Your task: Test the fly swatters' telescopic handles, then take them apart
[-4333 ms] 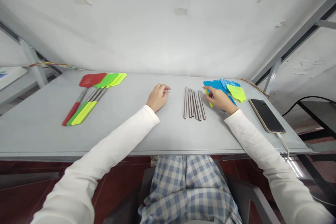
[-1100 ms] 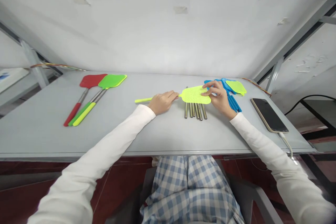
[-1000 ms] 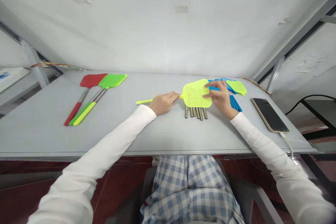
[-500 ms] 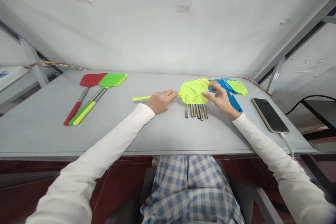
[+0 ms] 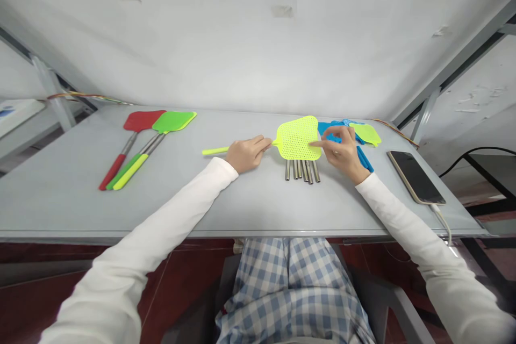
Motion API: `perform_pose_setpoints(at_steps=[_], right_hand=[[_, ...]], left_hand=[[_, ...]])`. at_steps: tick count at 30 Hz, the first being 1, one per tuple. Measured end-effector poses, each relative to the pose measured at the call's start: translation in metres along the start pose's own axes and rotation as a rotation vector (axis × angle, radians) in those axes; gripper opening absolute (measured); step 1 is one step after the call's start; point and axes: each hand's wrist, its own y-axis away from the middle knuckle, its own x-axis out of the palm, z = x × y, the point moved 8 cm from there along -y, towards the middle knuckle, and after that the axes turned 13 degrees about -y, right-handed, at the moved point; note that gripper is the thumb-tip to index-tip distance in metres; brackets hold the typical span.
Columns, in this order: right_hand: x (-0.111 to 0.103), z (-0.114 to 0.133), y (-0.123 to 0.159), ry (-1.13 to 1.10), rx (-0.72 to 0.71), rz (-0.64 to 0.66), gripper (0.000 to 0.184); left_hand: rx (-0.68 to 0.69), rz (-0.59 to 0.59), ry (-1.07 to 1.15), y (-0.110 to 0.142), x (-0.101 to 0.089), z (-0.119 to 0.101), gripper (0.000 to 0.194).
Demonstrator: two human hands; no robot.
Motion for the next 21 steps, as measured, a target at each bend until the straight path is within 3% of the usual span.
perform_pose_setpoints(at_steps=[3,5,7,9,12,15,18,21], right_hand=[[0.001,-0.005,-0.001,-0.173,0.115,-0.053,0.037],[0.01,-0.01,-0.002,-0.32,0.192,0.001,0.038],[0.017,-0.012,-0.002,-0.427,0.208,0.038,0.033],[0.014,-0.012,-0.003,-0.465,0.163,-0.01,0.026],[0.003,-0.005,-0.003,-0.34,0.018,-0.084,0.01],[-0.001,0.003,0.0,-0.102,-0.125,-0.077,0.022],[0.0,0.004,0.001,0.051,-0.167,-0.032,0.025],[0.002,0.004,0.0,0.038,-0.144,0.014,0.024]], left_hand=[[-0.015,-0.011,-0.043,-0.001,-0.002,0.002,0.036],[0.01,-0.027,-0.073,-0.002,-0.004,-0.001,0.036],[0.051,-0.052,-0.092,-0.002,-0.006,-0.006,0.036],[0.076,-0.085,-0.091,-0.002,-0.007,-0.009,0.035],[0.069,-0.12,-0.062,-0.001,-0.009,-0.009,0.033],[0.057,-0.12,-0.028,0.0,-0.008,-0.007,0.03],[0.036,-0.109,-0.024,0.001,-0.006,-0.004,0.029],[0.001,-0.108,-0.05,0.001,-0.004,0.0,0.028]])
